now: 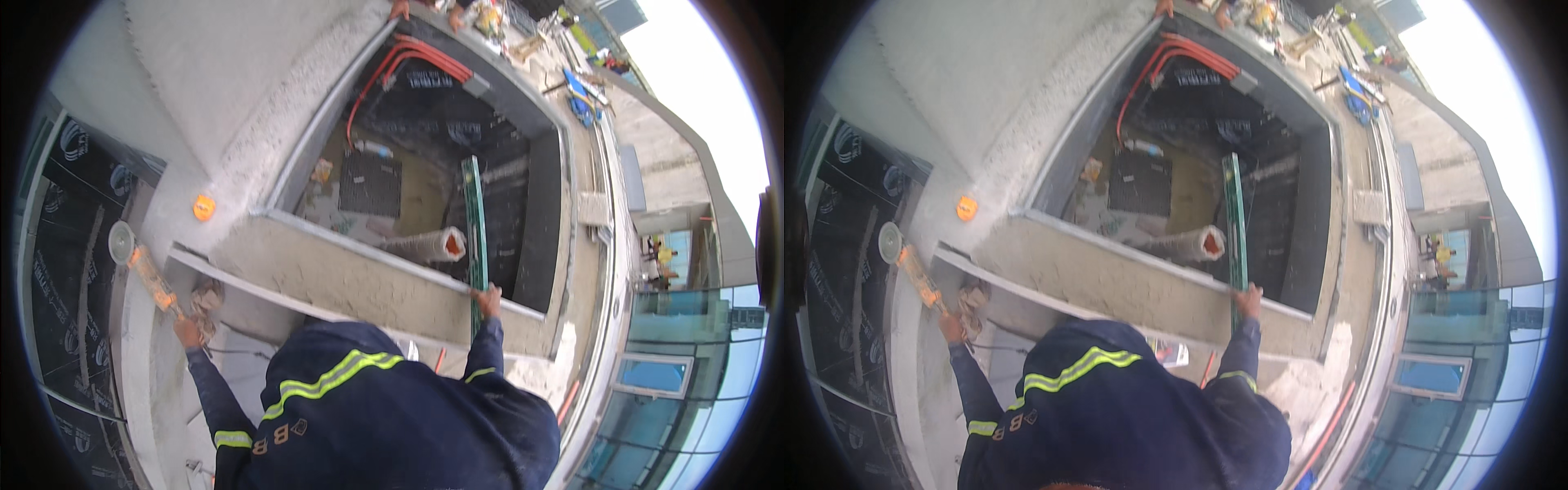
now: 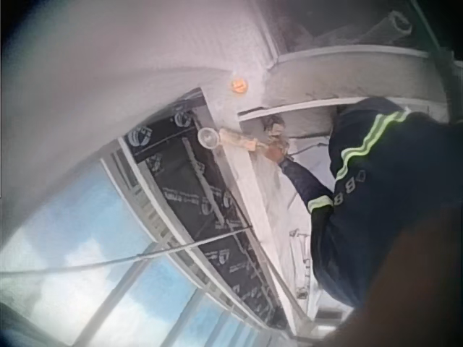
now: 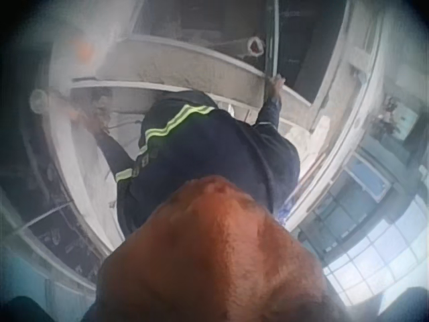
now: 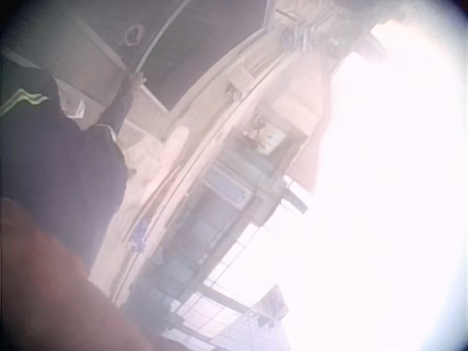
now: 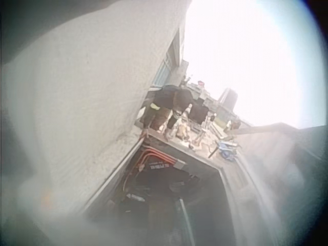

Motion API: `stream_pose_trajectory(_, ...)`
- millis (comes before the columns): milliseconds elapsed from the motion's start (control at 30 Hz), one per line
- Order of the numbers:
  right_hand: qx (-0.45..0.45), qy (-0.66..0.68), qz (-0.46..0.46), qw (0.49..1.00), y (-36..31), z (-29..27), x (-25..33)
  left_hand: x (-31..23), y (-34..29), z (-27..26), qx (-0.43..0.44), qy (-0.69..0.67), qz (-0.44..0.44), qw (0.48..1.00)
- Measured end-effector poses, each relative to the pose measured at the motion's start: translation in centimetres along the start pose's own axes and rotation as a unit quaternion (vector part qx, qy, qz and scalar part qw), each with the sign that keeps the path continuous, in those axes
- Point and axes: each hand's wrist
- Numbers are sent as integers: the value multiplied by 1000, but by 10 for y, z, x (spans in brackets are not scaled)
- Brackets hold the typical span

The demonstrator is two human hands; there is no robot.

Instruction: The person measures a concrete ledge with a tape measure, then uses an angle grinder to cut the ledge. The person repeats the measuring and cutting cycle multiple times to refine the cut.

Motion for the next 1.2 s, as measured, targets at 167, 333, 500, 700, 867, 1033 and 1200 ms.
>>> stream_pose_trajectory(167,-46,119,-91,988,-40,-15,89,47,9,-21,-26,162,84,983)
stream_pose_trajectory(333,-44,163,-225,960,-54,-66,152,27,0,-4,-4,264,191,945)
stream_pose_trajectory(500,89,185,-336,919,-69,-35,270,35,1,-24,6,237,156,959)
stream_pose_trajectory(700,66,57,-445,891,-81,0,335,-35,-24,-15,7,-98,-74,992)
stream_pose_trajectory(867,121,33,-489,863,-89,22,379,-16,-30,-40,-38,-52,24,998)
stream_pose_trajectory(1033,108,6,-471,876,-78,31,387,-48,-31,-24,5,-139,-52,989)
stream_pose_trajectory(1200,107,-20,-465,878,-86,39,419,-11,-24,-21,5,-112,15,994)
Point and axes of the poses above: each hand's wrist, its own y-axis towards the middle knuckle, its own z-axis out of the palm, x = y × z, and after that the axes turned 3 degrees about x, right-handed
